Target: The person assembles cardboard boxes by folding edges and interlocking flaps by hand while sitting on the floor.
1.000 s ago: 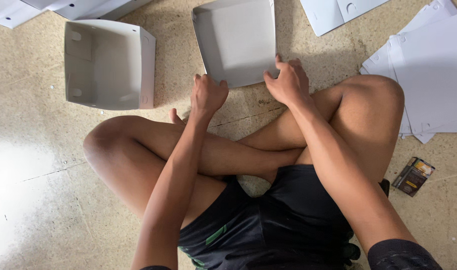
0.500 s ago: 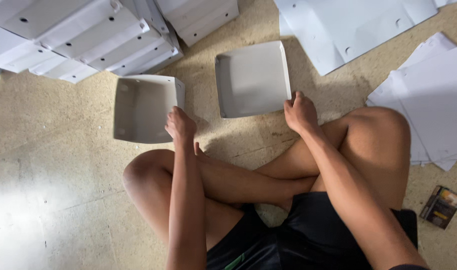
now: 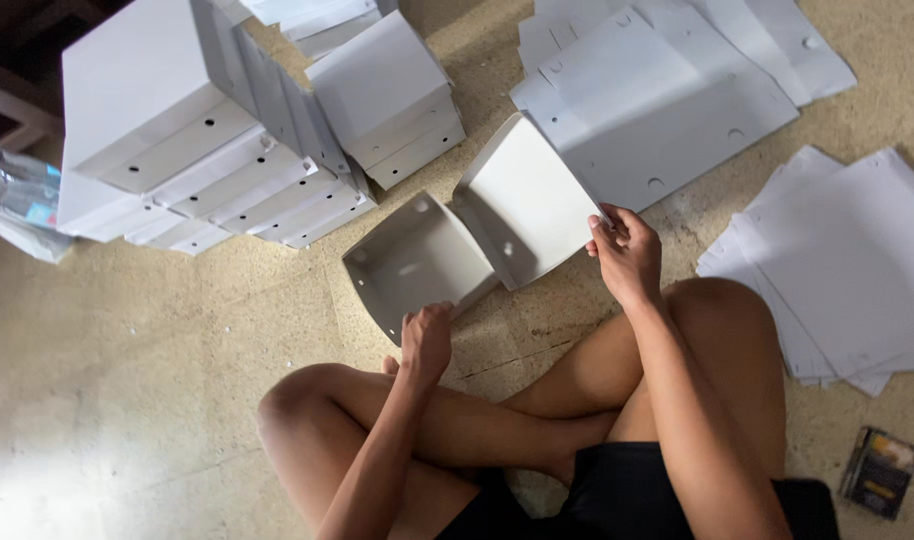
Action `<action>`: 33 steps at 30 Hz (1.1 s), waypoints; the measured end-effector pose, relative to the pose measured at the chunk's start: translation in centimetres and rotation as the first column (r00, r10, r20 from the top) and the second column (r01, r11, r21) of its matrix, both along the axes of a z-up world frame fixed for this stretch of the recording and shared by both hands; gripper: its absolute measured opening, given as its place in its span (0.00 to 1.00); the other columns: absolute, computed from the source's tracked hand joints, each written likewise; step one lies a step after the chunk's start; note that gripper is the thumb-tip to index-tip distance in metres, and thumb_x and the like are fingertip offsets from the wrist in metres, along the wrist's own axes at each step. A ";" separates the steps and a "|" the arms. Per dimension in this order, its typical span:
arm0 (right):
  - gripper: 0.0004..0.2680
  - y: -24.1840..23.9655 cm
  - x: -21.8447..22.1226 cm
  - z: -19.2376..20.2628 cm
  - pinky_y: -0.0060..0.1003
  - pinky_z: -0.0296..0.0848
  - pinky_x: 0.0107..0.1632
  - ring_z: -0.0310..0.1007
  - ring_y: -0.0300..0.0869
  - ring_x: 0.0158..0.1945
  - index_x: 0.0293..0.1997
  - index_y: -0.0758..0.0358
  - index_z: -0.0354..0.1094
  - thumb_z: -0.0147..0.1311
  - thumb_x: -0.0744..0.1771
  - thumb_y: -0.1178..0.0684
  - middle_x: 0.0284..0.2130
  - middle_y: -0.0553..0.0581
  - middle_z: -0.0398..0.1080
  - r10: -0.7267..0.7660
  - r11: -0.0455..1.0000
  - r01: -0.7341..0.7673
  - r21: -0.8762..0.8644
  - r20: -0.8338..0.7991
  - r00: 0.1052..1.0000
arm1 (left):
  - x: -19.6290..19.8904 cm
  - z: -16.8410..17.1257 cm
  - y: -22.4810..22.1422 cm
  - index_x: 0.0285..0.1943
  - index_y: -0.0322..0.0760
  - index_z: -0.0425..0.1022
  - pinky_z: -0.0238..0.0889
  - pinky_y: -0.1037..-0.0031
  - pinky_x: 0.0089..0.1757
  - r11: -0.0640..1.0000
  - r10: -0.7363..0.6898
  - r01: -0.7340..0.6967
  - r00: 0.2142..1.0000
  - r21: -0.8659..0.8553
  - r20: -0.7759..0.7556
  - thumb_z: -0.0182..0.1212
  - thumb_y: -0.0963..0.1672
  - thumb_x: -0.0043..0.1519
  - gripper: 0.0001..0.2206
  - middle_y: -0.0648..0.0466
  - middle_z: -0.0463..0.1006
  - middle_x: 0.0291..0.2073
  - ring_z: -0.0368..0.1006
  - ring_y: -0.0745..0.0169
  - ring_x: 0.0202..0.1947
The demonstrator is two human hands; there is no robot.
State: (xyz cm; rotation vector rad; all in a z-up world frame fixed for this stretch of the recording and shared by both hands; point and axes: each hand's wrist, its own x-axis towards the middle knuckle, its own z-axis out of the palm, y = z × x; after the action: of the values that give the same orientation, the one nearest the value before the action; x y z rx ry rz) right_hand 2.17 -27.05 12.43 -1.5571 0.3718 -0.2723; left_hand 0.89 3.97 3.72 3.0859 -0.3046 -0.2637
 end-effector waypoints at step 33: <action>0.13 0.8 -0.3 -2.1 0.48 0.76 0.53 0.72 0.63 0.51 0.62 0.82 0.55 0.49 0.71 0.73 0.53 0.82 0.64 0.302 0.820 -0.039 -0.571 0.374 0.877 | -0.8 1.1 -2.4 0.53 0.31 0.73 0.67 0.50 0.50 0.931 0.296 -0.275 0.954 -0.241 0.055 0.77 0.50 0.47 0.29 0.32 0.54 0.68 0.60 0.33 0.66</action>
State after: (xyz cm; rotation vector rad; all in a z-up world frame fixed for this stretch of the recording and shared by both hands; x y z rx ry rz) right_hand 1.84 -26.26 10.35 -2.0123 -0.2517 -0.6249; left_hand 0.08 1.60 4.84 2.8627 0.1094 -0.0724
